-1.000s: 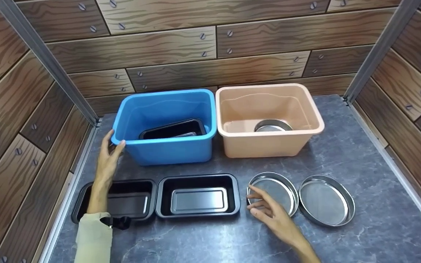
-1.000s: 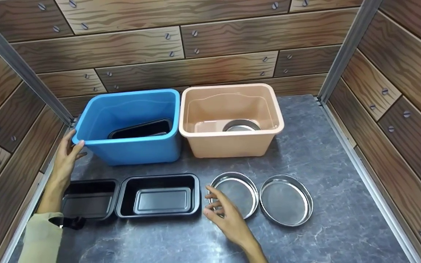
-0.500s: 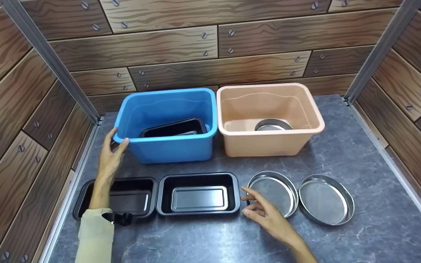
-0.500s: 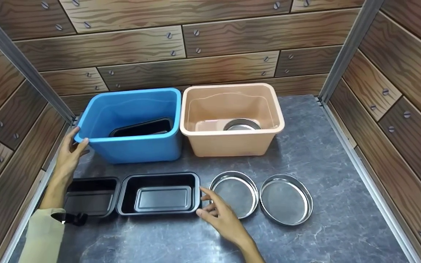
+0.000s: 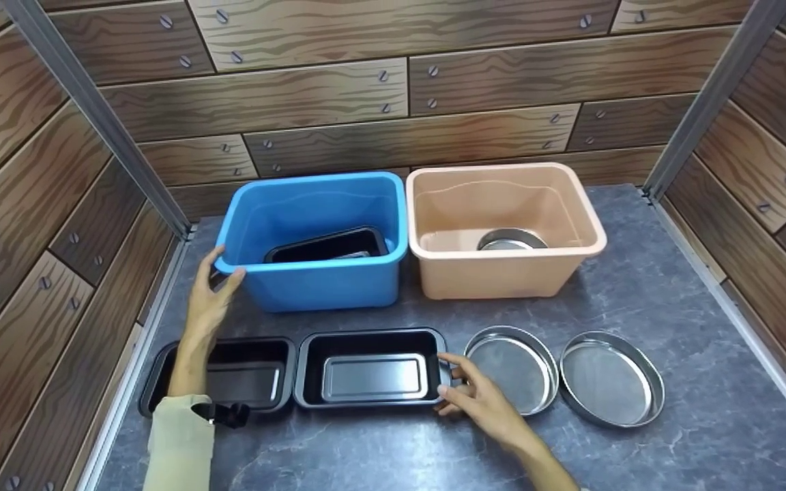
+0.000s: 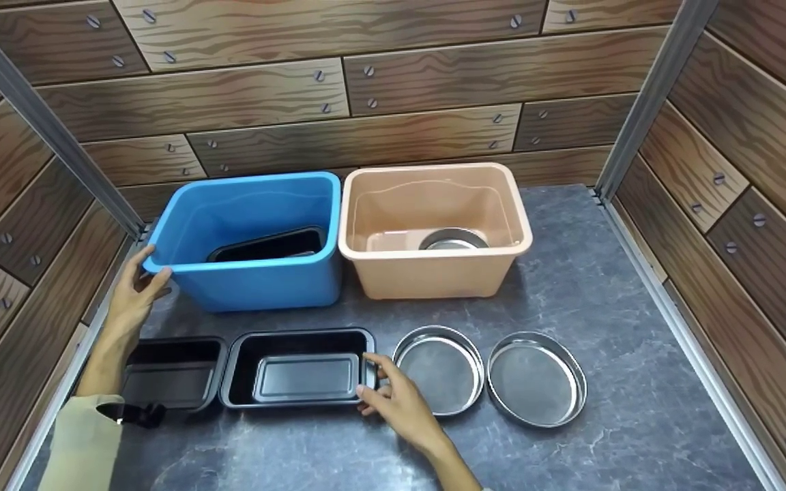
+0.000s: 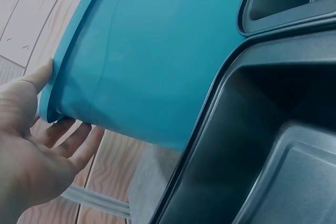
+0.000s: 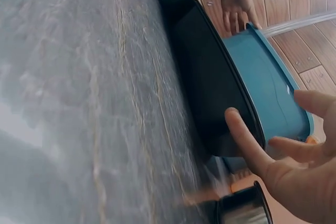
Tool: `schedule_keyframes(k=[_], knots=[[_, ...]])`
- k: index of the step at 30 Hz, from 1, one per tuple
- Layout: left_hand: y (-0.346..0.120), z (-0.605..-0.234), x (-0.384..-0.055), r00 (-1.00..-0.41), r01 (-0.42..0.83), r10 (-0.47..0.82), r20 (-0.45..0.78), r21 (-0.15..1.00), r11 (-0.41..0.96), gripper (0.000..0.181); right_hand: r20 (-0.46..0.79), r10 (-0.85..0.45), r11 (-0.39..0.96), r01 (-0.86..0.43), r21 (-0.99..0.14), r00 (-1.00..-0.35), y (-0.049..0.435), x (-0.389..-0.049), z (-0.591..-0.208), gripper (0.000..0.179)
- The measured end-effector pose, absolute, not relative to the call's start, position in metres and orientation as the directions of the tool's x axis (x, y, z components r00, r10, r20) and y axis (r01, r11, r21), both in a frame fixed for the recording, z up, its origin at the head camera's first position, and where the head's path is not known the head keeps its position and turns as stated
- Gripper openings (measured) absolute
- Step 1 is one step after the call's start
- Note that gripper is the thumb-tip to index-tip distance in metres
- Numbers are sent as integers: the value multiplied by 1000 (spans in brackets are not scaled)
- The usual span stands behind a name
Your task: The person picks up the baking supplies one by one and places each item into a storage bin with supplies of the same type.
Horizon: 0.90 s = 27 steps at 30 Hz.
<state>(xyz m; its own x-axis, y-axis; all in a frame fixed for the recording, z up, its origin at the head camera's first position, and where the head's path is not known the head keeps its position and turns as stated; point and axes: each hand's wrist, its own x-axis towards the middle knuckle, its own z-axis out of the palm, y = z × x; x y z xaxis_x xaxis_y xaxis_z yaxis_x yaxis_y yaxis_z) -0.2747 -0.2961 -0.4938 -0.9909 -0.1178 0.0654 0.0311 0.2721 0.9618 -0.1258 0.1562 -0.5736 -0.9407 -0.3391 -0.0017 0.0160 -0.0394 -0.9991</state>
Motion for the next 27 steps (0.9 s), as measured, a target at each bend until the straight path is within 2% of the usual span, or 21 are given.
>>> schedule_keyframes(k=[7,12,18,27], knots=[[-297,-497,-276,-990,40,-126,67,978,204,73,-68,-322,-126,115,-985,-944,146,-133,-577,68],[-297,-497,-276,-989,41,-134,69,979,199,73,-108,-303,-129,153,-980,-947,141,-136,-579,73],[-295,-496,-277,-988,52,-137,78,981,187,72,-103,-279,-110,138,-984,-955,139,-137,-577,78],[-293,-498,-278,-980,46,-190,53,998,40,67,-75,-313,-92,109,-990,-947,140,-139,-573,82]])
